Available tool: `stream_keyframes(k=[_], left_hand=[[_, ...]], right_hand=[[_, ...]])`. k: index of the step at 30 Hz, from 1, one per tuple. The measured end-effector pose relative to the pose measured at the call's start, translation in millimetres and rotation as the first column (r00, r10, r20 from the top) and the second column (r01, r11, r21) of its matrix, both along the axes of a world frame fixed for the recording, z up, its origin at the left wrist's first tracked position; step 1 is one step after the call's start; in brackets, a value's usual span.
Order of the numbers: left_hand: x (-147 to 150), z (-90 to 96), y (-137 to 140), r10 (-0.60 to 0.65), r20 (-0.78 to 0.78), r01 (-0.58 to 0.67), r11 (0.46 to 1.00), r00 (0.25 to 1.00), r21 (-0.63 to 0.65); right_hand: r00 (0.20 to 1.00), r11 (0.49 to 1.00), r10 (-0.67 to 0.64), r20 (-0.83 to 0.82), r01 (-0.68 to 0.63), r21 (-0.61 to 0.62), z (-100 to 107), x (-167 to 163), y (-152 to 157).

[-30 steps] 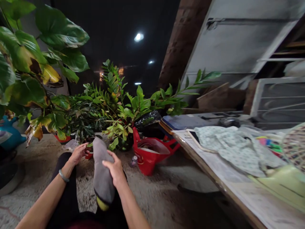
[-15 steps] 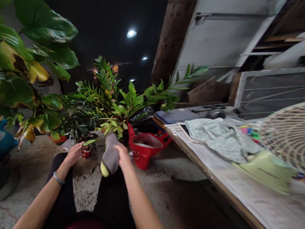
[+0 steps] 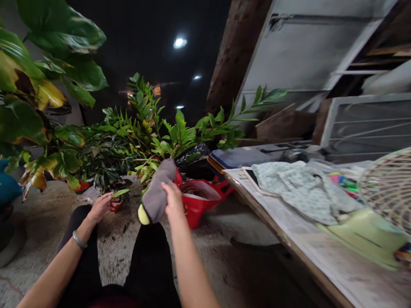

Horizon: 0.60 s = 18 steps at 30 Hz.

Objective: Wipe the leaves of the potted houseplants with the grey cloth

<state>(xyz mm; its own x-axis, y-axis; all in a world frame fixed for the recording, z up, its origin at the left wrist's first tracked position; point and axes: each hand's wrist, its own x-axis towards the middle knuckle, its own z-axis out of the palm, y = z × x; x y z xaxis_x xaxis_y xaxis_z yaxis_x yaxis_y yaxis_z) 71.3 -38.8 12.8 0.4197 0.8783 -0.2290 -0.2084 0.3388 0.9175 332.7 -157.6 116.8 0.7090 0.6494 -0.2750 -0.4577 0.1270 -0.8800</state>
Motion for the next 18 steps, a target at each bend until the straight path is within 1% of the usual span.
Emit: stream_keyframes(k=[2, 4, 5, 6, 7, 8, 9, 10, 11, 12, 13, 14, 15, 17, 18], left_hand=[[-0.8, -2.9, 3.1, 0.028, -0.013, -0.028, 1.0, 1.0, 0.002], [-2.2, -5.6, 6.2, 0.062, -0.03, -0.062, 0.998, 0.998, -0.001], [-2.9, -6.5, 7.2, 0.072, -0.039, -0.072, 0.997, 0.997, -0.003], [-3.6, -7.0, 7.8, 0.076, -0.045, -0.076, 0.997, 0.996, -0.004], [-4.2, -7.1, 7.7, 0.071, -0.047, -0.071, 0.997, 0.996, -0.003], [-4.6, -6.8, 7.2, 0.06, -0.047, -0.06, 0.998, 0.997, -0.002], [-4.9, -6.1, 6.3, 0.047, -0.045, -0.047, 0.999, 0.998, 0.0], [-5.0, -5.1, 5.0, 0.034, -0.042, -0.034, 0.999, 0.999, 0.0], [-5.0, -3.9, 3.7, 0.028, -0.042, -0.027, 1.0, 0.999, 0.001], [-4.8, -2.5, 2.4, 0.026, -0.043, -0.026, 1.0, 0.999, 0.001], [-4.7, -1.0, 1.2, 0.028, -0.041, -0.028, 1.0, 0.999, 0.002], [-4.6, 0.4, 0.2, 0.031, -0.032, -0.031, 1.0, 0.999, 0.003], [-4.6, 1.7, -0.5, 0.034, -0.016, -0.034, 0.999, 0.999, 0.005], [-4.8, 2.9, -1.3, 0.042, 0.03, -0.042, 0.999, 0.999, 0.009], [-5.0, 2.6, -1.3, 0.05, 0.048, -0.05, 0.999, 0.998, 0.01]], right_hand=[[0.991, 0.991, 0.131, 0.023, -0.129, -0.046, -11.7, -35.5, -5.5], [0.946, 0.951, 0.304, 0.11, -0.295, -0.089, -25.3, -61.7, -32.1], [0.91, 0.923, 0.382, 0.159, -0.368, -0.112, -30.6, -66.8, -49.7], [0.881, 0.902, 0.43, 0.198, -0.41, -0.132, -33.8, -65.5, -67.2], [0.874, 0.898, 0.438, 0.213, -0.416, -0.139, -34.6, -58.1, -82.4], [0.896, 0.917, 0.395, 0.201, -0.375, -0.133, -32.7, -45.6, -93.3], [0.937, 0.95, 0.306, 0.171, -0.288, -0.122, -28.5, -29.7, -98.5], [0.973, 0.979, 0.186, 0.136, -0.172, -0.105, -22.5, -12.8, -97.2], [0.992, 0.995, 0.062, 0.108, -0.053, -0.085, -15.6, 2.8, -89.6], [0.995, 0.997, -0.038, 0.089, 0.044, -0.066, -8.7, 15.2, -76.5], [0.992, 0.994, -0.098, 0.084, 0.103, -0.048, -2.8, 22.4, -59.6], [0.99, 0.992, -0.114, 0.089, 0.117, -0.035, 1.5, 23.6, -40.7], [0.991, 0.996, -0.086, 0.099, 0.089, -0.027, 3.7, 18.2, -22.2], [0.992, 0.999, 0.039, 0.122, -0.035, -0.031, 2.0, -10.4, 5.1], [0.983, 0.993, 0.119, 0.137, -0.114, -0.043, -1.0, -30.8, 10.7]])
